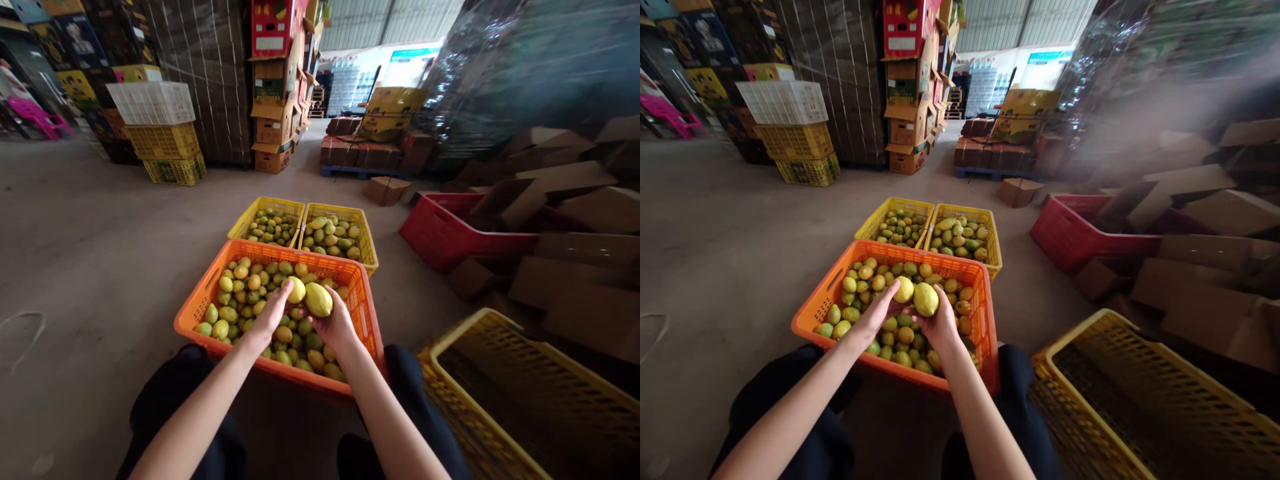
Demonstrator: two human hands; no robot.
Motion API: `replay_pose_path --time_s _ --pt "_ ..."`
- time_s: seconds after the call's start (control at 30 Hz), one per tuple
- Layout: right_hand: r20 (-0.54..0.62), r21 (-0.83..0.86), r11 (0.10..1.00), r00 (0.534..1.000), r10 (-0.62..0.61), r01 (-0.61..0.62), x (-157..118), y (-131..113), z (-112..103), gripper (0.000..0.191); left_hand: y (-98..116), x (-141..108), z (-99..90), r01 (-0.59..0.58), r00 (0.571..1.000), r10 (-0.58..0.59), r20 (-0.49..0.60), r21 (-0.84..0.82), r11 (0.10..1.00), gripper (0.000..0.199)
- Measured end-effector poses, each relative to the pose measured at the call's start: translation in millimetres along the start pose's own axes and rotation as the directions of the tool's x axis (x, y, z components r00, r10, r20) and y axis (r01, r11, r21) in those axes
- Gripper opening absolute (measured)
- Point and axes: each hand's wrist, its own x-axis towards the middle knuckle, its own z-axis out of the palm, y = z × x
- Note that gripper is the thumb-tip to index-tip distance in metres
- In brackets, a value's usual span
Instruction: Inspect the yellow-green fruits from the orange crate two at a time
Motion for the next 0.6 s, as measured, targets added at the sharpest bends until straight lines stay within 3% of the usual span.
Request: replay_pose_path --time_s 0.1,0.2,0.4,0.6 --pt "0.016 -0.034 0.999 1.0 0.009 -0.009 1 0 -2 0.032 3 0 1.3 0.121 0.993 -0.121 -0.008 0.113 0.986 0.031" --pt "0.022 -0.052 0.998 1.0 0.021 -0.02 2 0 -3 0.033 1 3 -0.9 0.188 0.982 -0.184 -0.047 0.095 0.978 0.035" --pt "0.017 -0.083 0.996 1.0 -0.012 0.013 4 1 -5 0.037 -4 6 -4.6 0.174 0.983 -0.175 -0.059 -0.016 0.985 0.029" --pt "-0.049 -0.157 0.985 0.996 -0.08 0.071 11 6 -8 0.046 -5 3 -1.6 0.223 0.971 -0.211 -0.109 0.116 0.968 0.035"
